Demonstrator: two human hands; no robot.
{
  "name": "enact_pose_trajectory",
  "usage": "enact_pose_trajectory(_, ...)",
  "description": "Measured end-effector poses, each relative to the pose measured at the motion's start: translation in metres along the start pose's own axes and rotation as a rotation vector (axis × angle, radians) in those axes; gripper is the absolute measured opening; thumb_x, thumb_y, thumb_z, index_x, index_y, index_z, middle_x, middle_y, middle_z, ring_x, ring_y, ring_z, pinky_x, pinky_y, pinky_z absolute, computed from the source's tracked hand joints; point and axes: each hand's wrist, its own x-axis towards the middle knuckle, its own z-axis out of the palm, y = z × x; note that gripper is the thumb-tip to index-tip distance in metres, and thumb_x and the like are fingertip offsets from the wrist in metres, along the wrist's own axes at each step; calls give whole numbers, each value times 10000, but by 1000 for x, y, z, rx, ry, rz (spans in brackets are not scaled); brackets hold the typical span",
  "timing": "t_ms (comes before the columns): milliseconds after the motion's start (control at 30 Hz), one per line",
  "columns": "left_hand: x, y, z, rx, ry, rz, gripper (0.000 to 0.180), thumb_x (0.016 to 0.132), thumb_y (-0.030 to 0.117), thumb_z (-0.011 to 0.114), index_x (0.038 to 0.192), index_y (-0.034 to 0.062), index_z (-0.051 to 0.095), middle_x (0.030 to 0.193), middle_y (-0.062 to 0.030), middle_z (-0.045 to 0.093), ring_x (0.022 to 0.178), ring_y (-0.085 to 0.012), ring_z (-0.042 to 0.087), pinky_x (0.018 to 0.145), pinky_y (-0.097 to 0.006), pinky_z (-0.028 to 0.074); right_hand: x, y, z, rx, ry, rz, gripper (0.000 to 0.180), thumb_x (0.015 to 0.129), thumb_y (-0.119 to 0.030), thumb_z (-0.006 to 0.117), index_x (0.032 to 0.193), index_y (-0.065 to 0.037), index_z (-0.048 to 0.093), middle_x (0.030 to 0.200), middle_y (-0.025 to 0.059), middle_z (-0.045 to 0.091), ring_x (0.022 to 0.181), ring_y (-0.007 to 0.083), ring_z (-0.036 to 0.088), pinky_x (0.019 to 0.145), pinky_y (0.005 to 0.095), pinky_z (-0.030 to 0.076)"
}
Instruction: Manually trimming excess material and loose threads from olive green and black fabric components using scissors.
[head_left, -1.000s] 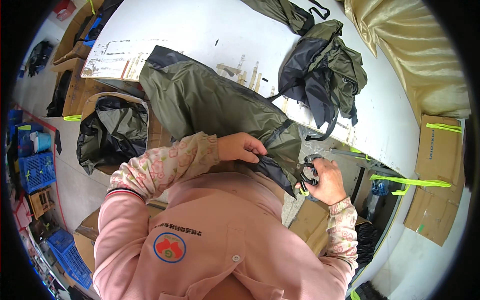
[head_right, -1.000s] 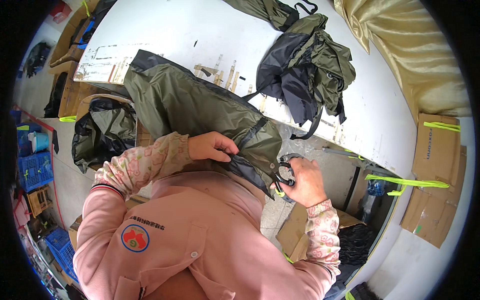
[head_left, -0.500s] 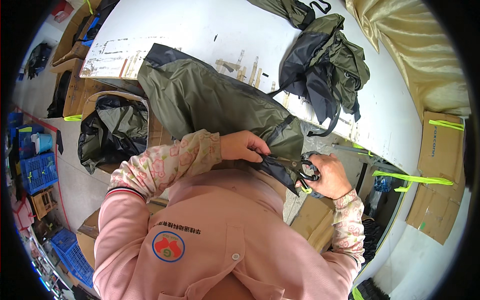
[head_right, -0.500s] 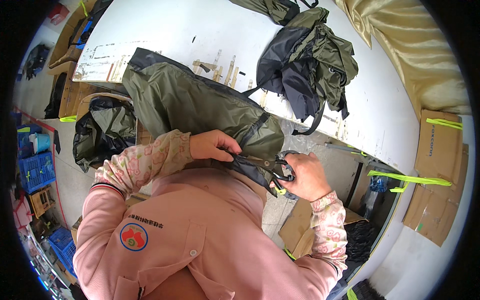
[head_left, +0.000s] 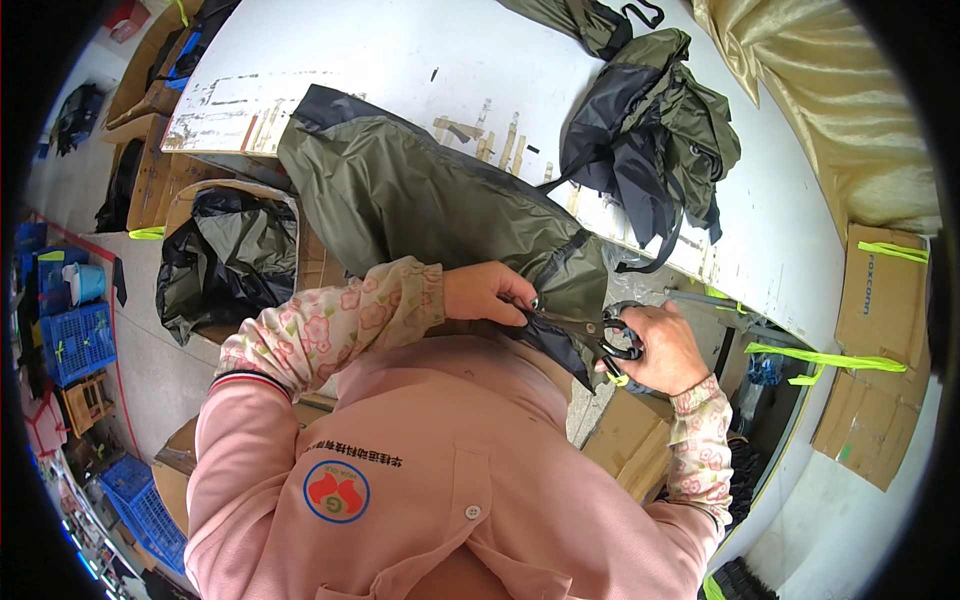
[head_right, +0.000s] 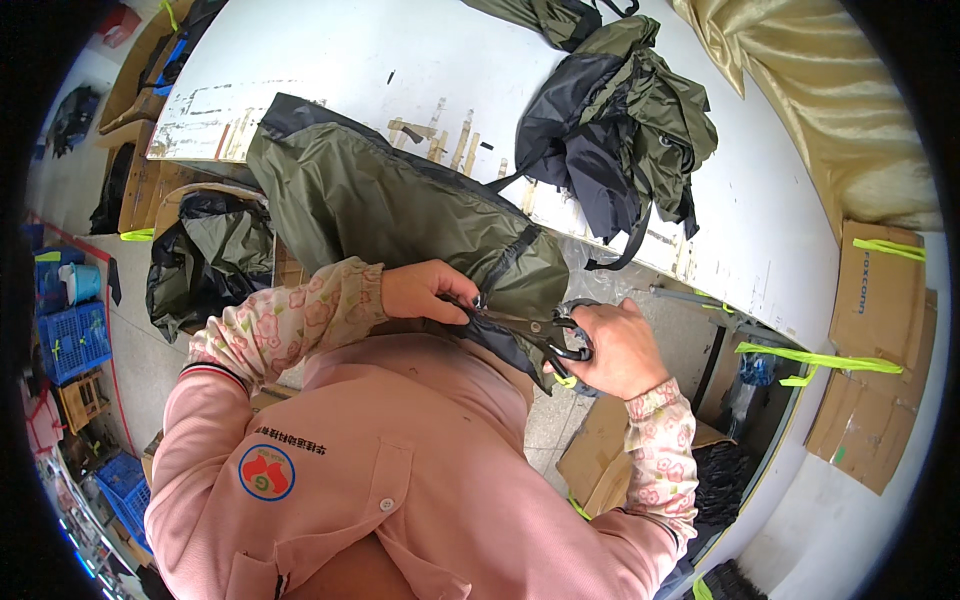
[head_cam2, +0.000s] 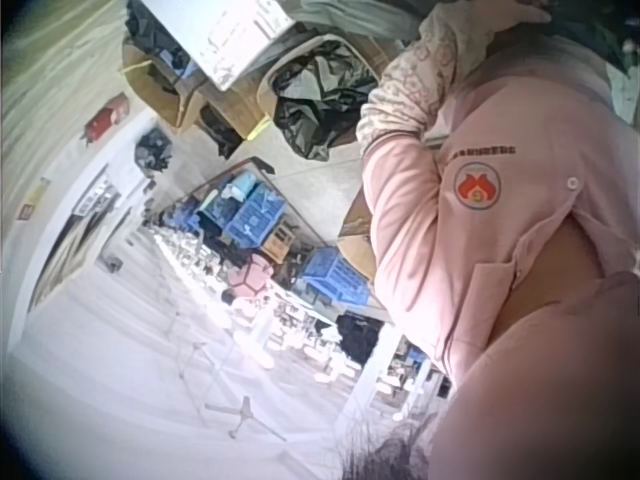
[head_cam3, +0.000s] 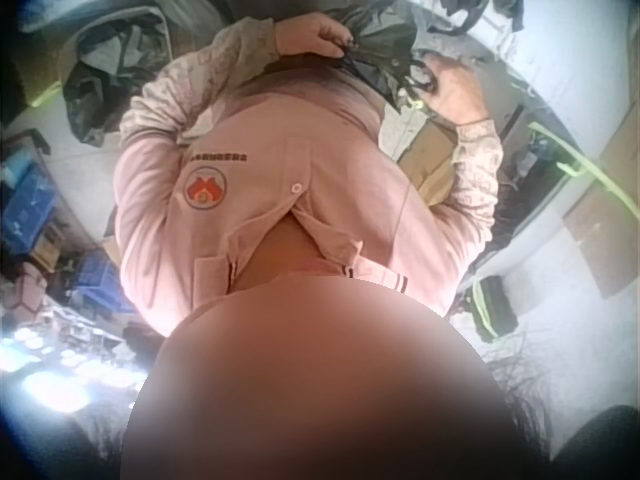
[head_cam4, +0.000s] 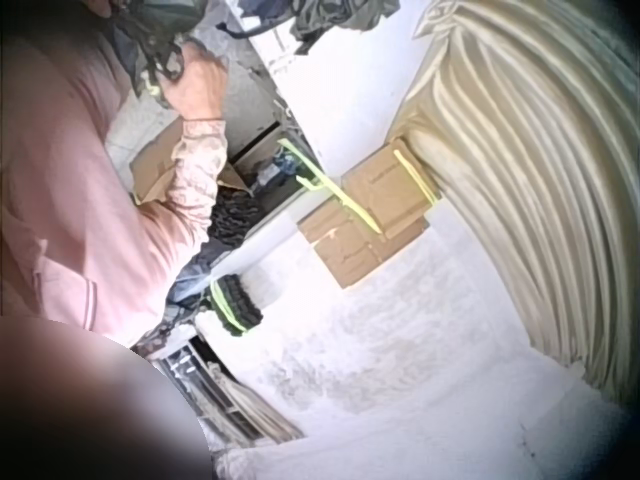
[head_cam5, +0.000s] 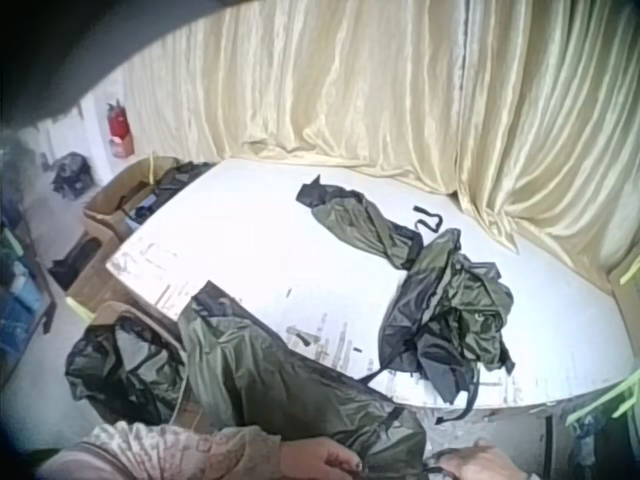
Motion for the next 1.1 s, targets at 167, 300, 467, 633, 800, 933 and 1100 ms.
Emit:
enact_pose_trajectory(167, -1, 0, -3, 90, -49, -46, 118, 830, 107, 612, 869, -3, 604, 771, 20, 534, 737, -46, 454, 669, -212, 386, -1, 8, 2, -27, -77, 1, 402, 609, -386, 788, 791, -82, 599, 682, 58, 596, 679, 259, 582, 702, 362, 373)
enact_pose_trajectory(300, -2, 3, 1, 15, 3, -80, 183, 829, 102, 620, 969, -16, 630, 810, 10, 560, 762, -48, 473, 683, -215, 399, -1, 9, -3, 5, -75, 12, 353, 597, -318, 806, 769, -88, 600, 694, 50, 613, 678, 253, 582, 682, 339, 353)
enact_pose_trajectory(467, -2, 0, -1, 7, -7, -80, 238, 826, 97, 630, 1031, -23, 630, 844, 2, 580, 787, -55, 494, 705, -217, 411, -2, 4, -10, 0, -94, 23, 376, 586, -333, 811, 775, -87, 600, 702, 51, 605, 688, 248, 580, 694, 332, 345)
enact_pose_trajectory(633, -2, -3, 0, -7, 10, -80, 233, 821, 92, 640, 1019, -31, 627, 878, -7, 589, 816, -58, 508, 727, -218, 419, 0, 1, -7, 7, -130, 28, 409, 586, -364, 809, 795, -82, 599, 729, 45, 602, 725, 246, 581, 711, 333, 339)
enact_pose_trajectory(800, -2, -6, 2, -4, 52, -80, 224, 818, 80, 645, 1007, -38, 621, 886, -15, 599, 817, -66, 518, 734, -219, 426, 3, 3, -3, 18, -113, 11, 411, 604, -404, 794, 789, -91, 603, 720, 51, 610, 705, 247, 584, 708, 339, 347)
enact_pose_trajectory(933, 0, -4, 0, 12, -18, -87, 222, 821, 72, 639, 1017, -32, 621, 905, -25, 614, 827, -68, 529, 744, -222, 433, 2, 7, -1, 37, -161, 33, 394, 627, -416, 777, 762, -91, 600, 687, 57, 617, 662, 261, 584, 720, 344, 358)
enact_pose_trajectory(1100, -3, -1, 0, -16, -21, -85, 238, 824, 54, 621, 1053, -12, 620, 958, -36, 631, 874, -73, 543, 787, -232, 442, 2, 3, -2, 66, -114, 25, 392, 631, -404, 785, 756, -84, 595, 667, 65, 611, 651, 264, 582, 705, 345, 378)
